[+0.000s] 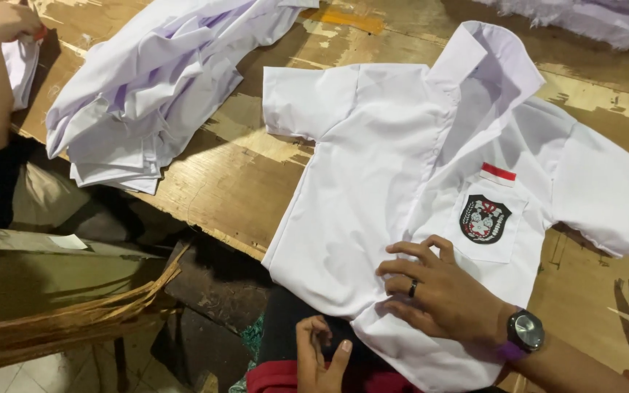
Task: The person is buttoning a white short-sleeved school shirt laid out on a wooden workbench.
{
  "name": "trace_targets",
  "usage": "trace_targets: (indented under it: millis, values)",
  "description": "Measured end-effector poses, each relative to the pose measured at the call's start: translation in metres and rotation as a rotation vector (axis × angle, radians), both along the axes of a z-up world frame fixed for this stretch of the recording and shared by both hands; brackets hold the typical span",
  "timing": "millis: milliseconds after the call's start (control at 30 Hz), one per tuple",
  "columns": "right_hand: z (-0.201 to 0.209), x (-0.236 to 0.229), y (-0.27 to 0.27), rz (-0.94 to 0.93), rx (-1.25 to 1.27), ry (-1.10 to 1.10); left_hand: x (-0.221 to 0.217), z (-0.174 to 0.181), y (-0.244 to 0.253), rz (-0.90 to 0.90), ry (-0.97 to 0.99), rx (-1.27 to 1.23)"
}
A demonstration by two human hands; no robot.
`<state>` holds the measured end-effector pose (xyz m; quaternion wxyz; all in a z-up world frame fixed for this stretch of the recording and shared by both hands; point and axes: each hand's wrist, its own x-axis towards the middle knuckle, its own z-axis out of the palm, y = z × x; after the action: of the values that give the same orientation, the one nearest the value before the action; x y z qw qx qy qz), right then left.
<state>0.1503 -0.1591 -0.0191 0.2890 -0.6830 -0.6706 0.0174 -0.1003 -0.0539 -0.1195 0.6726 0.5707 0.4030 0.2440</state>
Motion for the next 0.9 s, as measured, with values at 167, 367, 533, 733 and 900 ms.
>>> trace_targets:
  millis: [167, 367, 533, 733, 900]
  values:
    - [-0.005, 0.008, -0.001, 0.024, -0.086, 0.067, -0.008, -0.072, 0.011, -0.239, -0.151, -0.637]
    - [-0.011, 0.013, -0.004, -0.086, -0.225, -0.036, 0.003, -0.014, 0.009, -0.084, -0.066, -0.615]
    - [-0.002, 0.013, 0.01, -0.067, -0.202, -0.089, -0.022, -0.032, -0.005, -0.097, -0.35, -0.669]
    - [0.006, 0.027, 0.022, -0.021, -0.286, -0.12, -0.023, -0.021, -0.005, -0.163, -0.236, -0.515]
    - [0.009, 0.033, 0.033, 0.021, -0.463, -0.125, -0.025, -0.021, -0.004, -0.111, 0.15, -0.293]
